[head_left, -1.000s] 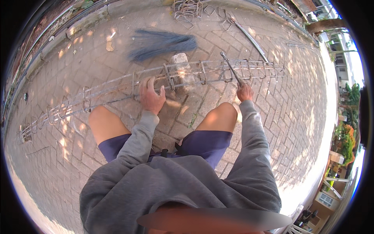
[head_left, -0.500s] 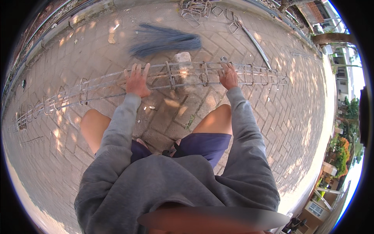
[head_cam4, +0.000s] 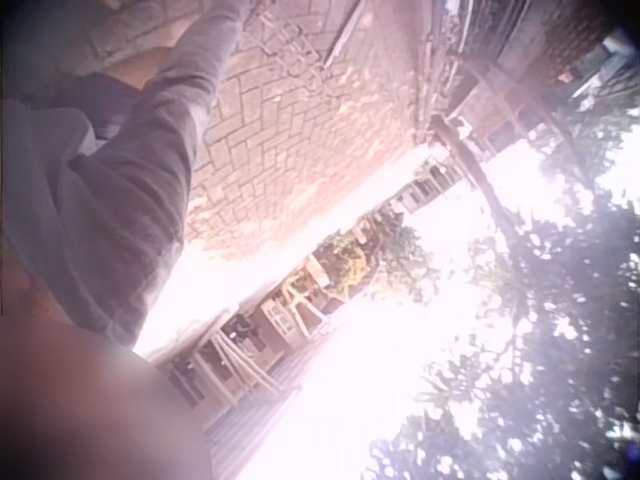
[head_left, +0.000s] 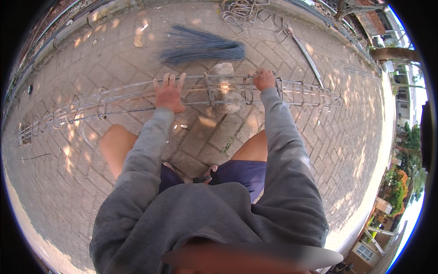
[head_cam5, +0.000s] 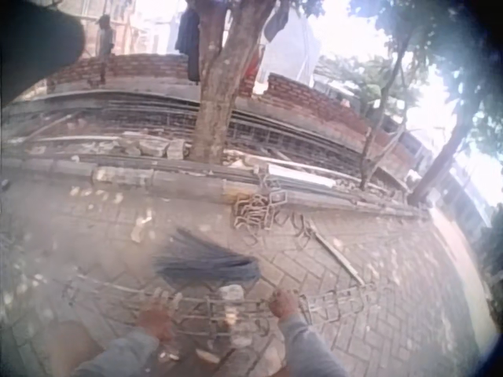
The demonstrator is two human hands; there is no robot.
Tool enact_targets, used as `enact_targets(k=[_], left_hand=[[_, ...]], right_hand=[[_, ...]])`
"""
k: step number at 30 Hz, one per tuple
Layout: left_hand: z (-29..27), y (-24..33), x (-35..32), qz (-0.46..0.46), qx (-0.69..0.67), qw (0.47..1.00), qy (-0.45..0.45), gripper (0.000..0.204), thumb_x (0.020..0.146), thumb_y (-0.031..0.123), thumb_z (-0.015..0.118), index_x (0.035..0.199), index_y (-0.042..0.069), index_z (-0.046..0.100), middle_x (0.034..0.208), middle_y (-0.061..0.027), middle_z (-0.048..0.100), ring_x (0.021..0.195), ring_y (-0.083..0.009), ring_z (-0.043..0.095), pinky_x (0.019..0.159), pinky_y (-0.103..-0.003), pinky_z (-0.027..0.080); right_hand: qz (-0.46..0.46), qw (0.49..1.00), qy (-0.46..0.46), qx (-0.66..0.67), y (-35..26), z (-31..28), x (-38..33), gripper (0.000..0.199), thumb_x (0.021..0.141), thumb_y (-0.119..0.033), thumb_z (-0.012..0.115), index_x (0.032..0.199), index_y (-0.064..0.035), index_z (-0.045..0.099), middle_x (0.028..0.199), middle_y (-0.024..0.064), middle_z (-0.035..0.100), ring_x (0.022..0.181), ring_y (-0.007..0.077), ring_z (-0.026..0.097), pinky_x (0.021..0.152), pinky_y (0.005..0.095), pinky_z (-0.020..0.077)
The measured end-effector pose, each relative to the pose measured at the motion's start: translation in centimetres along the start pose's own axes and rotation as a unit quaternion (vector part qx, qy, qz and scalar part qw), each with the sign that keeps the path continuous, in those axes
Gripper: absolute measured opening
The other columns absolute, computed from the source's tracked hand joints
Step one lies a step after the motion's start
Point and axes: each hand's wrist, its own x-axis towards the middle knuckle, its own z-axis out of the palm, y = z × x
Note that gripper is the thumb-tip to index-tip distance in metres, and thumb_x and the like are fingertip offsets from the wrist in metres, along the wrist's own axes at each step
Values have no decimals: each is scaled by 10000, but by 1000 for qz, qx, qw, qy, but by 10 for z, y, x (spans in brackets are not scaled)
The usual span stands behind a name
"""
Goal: The person sits on a paved surface and assembles a metal rebar cage by hand. They use a metal tool to bend and secure wire ties around the intersections of the rebar grid, progressively tightening the structure.
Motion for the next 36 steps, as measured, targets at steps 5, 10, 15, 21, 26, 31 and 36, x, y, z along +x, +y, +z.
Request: enact_targets(k=[5,10,15,21,26,31,36], left_hand=[[-3,1,1,-9,20,1000,-15,1199,666,390,830,1670,275,186,1609,-101,340,1561,-315,230,1244,-677,172],[2,-2,1,7,7,1000,3,1216,636,386,826,1666,258,192,1577,-123,362,1546,-328,248,1228,-689,192],[2,-1,2,2,12,1000,-10,1283,620,498,882,1669,255,184,1614,-127,333,1556,-339,226,1228,-699,171],[-7,-7,-1,26,-67,997,-11,1304,592,550,911,1661,239,234,1636,-121,323,1575,-344,182,1242,-687,108],[-19,-6,-4,50,-173,982,57,1223,601,527,910,1631,210,333,1610,-124,362,1563,-358,198,1248,-659,103],[-44,86,-6,214,-327,899,200,1124,645,433,906,1593,131,385,1574,-161,397,1510,-379,308,1223,-557,256],[-76,176,4,264,-407,857,173,808,803,268,820,1504,46,484,1361,-215,601,1246,-360,611,1014,-448,510]], right_hand=[[-98,959,-231,133,-4,-15,15,221,885,-192,684,915,23,724,774,137,700,759,269,685,691,406,512],[-44,943,-20,330,-33,-61,37,192,938,-169,704,965,20,724,708,13,588,597,93,516,533,286,413],[72,773,-84,625,-40,-127,-1,204,1000,-177,680,949,12,737,688,-10,558,497,36,419,429,238,276],[175,757,89,623,3,-121,1,190,1050,-151,610,1020,22,682,756,-5,570,529,32,433,440,205,309],[218,545,13,810,49,-121,-13,149,1086,-98,510,1136,27,574,793,-8,524,527,37,366,438,203,304],[162,493,-41,854,0,-148,-40,137,1090,-79,490,1130,36,552,811,9,529,563,46,371,440,206,304],[156,383,-73,908,-70,-181,-48,138,1085,-42,464,1157,56,529,845,40,540,609,62,407,461,204,335]])
